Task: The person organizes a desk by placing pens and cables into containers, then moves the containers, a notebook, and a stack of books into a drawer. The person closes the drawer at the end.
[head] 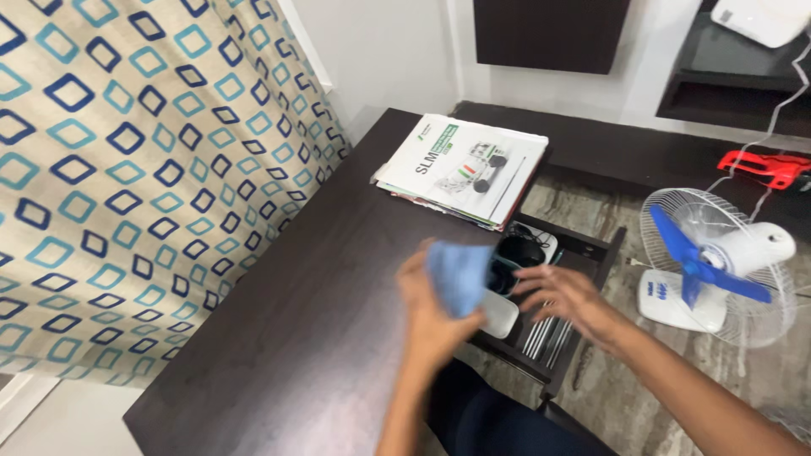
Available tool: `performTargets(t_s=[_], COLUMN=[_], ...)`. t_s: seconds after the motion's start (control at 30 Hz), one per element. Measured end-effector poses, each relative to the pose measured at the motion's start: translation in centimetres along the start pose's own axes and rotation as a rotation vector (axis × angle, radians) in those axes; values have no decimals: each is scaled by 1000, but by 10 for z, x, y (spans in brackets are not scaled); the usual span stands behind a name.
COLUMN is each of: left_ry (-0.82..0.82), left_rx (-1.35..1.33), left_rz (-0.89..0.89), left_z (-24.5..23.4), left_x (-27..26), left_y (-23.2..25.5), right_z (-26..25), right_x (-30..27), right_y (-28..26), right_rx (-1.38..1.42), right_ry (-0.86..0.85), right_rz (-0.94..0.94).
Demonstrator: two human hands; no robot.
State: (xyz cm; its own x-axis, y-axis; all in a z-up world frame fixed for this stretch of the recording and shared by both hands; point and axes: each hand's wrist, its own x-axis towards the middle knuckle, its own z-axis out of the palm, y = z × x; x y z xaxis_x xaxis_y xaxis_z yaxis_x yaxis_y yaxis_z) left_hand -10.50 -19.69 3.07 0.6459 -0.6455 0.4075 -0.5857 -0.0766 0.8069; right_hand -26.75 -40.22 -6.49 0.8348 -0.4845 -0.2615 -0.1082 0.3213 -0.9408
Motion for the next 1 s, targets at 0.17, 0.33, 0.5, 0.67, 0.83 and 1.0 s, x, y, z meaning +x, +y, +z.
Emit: performTargets(t_s=[0.17,0.33,0.5,0.67,0.83,1.0], left_ry=[-241,-208,-100,-70,-97,-92], left_rx=[94,126,337,394,403,393], left_rz=[158,205,189,196,193,165], left_z=[66,65,50,52,50,48], left_x=[32,78,84,80,81,80], left_y=[24,-24,-61,-63,-58,-56], right_z=[31,-10,-62,-115,-107,-92], right_x=[2,26,61,100,131,173], right_y=[-24,1,50,54,93,127], right_rx=[164,234,-7,-463,-589,-604], right_ry=[133,372,501,332,124,160], right_rz=[-81,31,93,114,170,169])
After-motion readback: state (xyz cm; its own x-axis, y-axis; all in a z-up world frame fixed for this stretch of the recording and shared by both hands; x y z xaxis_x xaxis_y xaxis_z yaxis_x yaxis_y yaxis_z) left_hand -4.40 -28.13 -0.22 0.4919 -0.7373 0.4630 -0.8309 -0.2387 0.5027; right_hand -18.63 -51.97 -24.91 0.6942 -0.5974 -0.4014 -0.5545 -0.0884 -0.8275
